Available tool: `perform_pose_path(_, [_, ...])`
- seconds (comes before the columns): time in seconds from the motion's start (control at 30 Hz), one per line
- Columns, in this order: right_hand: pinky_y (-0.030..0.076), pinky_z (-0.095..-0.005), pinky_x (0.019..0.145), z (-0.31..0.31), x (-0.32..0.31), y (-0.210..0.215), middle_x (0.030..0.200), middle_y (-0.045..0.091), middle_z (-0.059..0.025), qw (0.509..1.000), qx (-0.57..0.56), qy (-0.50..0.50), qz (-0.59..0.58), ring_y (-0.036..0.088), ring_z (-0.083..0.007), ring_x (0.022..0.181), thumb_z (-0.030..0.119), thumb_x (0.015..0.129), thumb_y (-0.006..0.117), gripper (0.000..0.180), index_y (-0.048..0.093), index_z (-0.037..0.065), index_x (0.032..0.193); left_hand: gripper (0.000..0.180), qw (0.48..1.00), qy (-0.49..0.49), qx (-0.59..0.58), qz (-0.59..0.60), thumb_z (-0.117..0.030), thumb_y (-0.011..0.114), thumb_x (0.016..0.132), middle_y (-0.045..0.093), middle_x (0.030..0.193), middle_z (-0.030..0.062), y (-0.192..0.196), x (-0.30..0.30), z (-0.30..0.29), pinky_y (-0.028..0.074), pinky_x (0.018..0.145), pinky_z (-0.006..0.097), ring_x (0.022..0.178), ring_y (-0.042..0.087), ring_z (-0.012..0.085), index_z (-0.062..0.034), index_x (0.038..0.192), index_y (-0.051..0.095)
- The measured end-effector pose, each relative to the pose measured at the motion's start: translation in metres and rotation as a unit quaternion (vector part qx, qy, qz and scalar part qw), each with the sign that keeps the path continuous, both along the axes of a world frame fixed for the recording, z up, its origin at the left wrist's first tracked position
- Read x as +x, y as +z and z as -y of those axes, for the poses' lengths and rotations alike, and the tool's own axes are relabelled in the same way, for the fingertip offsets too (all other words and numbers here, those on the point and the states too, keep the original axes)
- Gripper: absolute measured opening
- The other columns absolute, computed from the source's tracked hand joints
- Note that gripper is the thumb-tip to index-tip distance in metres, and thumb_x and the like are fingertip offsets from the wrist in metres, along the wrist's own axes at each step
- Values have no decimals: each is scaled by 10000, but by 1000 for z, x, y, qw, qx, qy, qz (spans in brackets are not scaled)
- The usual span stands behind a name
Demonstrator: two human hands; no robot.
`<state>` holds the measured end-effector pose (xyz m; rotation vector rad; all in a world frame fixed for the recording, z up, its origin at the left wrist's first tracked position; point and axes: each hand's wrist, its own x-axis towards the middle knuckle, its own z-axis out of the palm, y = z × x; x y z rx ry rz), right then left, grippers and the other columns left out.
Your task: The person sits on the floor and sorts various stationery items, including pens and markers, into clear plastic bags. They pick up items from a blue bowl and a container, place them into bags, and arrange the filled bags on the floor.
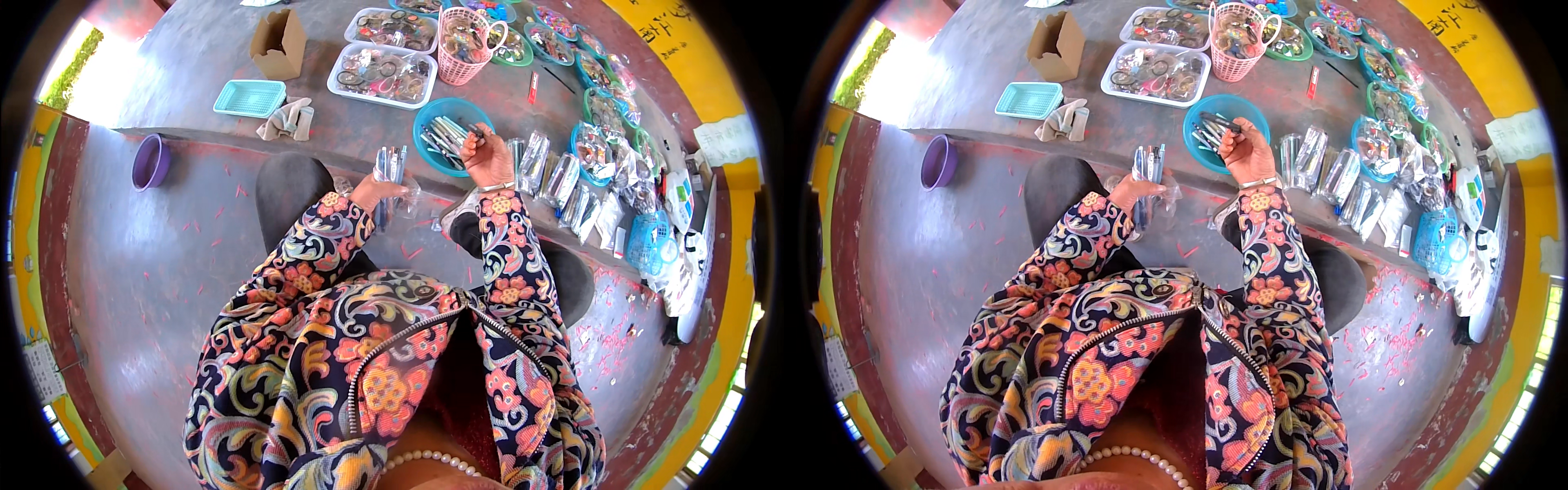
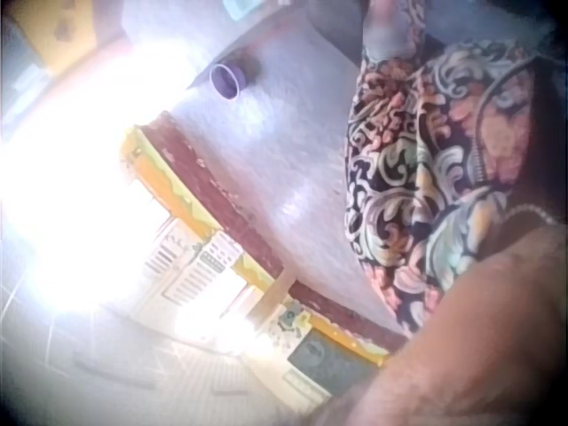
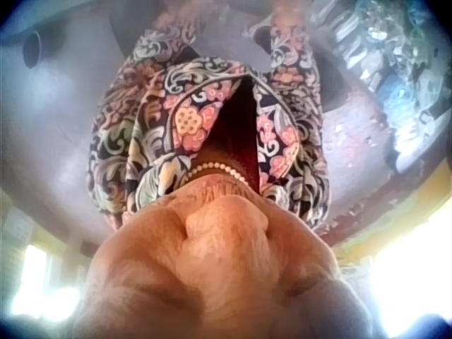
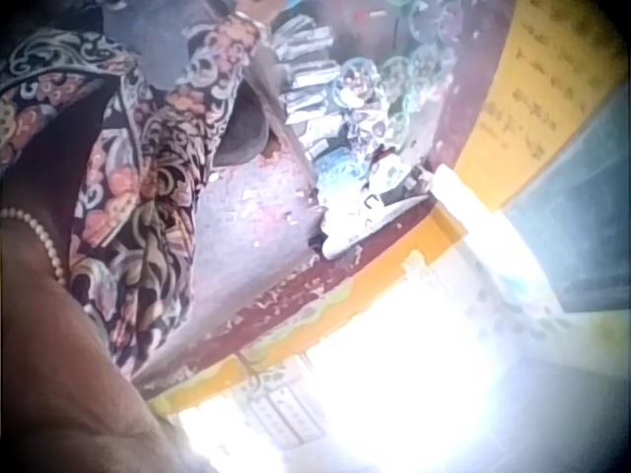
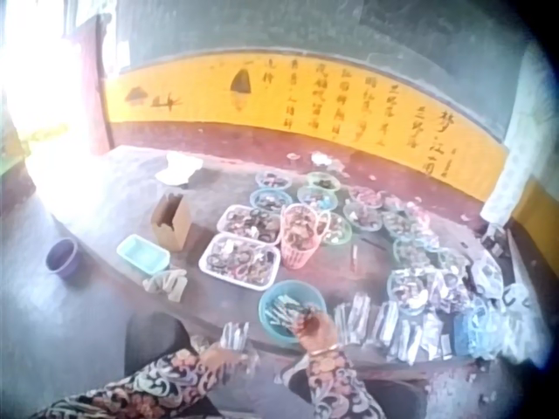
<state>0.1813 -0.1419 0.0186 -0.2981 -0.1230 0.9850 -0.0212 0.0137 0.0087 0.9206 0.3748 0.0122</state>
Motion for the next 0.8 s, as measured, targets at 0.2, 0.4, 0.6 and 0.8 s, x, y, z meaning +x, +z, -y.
perform_pose_path(0.2, [427, -263, 574, 0, -2, -2, 773, 593, -100, 1000, -18, -15, -19, 545, -174, 683, 139, 797, 621, 186, 587, 17, 933, 391, 1000, -2, -1, -7, -51, 600, 684, 579, 810, 116, 4, -1, 0, 464, 636, 356, 745, 572, 227, 2, 1059, 501])
perform_pose_path(0.4, [398, -257, 520, 1, 0, -10, 677, 571, -63, 995, -86, -43, -31, 516, -153, 608, 241, 785, 663, 211, 580, 47, 767, 390, 1000, 5, -6, -21, -47, 600, 685, 590, 830, 124, 8, -1, 2, 474, 633, 354, 764, 584, 226, 2, 1059, 498])
perform_pose_path(0.6, [342, -249, 404, 0, 5, -29, 581, 529, -29, 958, -262, -93, -70, 475, -132, 482, 300, 732, 715, 275, 562, 71, 728, 384, 1000, 8, -11, -27, -53, 603, 689, 600, 843, 129, 10, -1, 2, 480, 642, 345, 779, 596, 228, -4, 1057, 504])
perform_pose_path(0.8, [411, -246, 415, 5, 4, -49, 624, 572, -43, 896, -436, -67, 48, 535, -138, 506, 239, 744, 702, 216, 567, 69, 749, 376, 999, 0, 4, -41, -61, 615, 688, 606, 857, 107, 18, -1, 3, 480, 663, 321, 786, 602, 205, -35, 1052, 524])
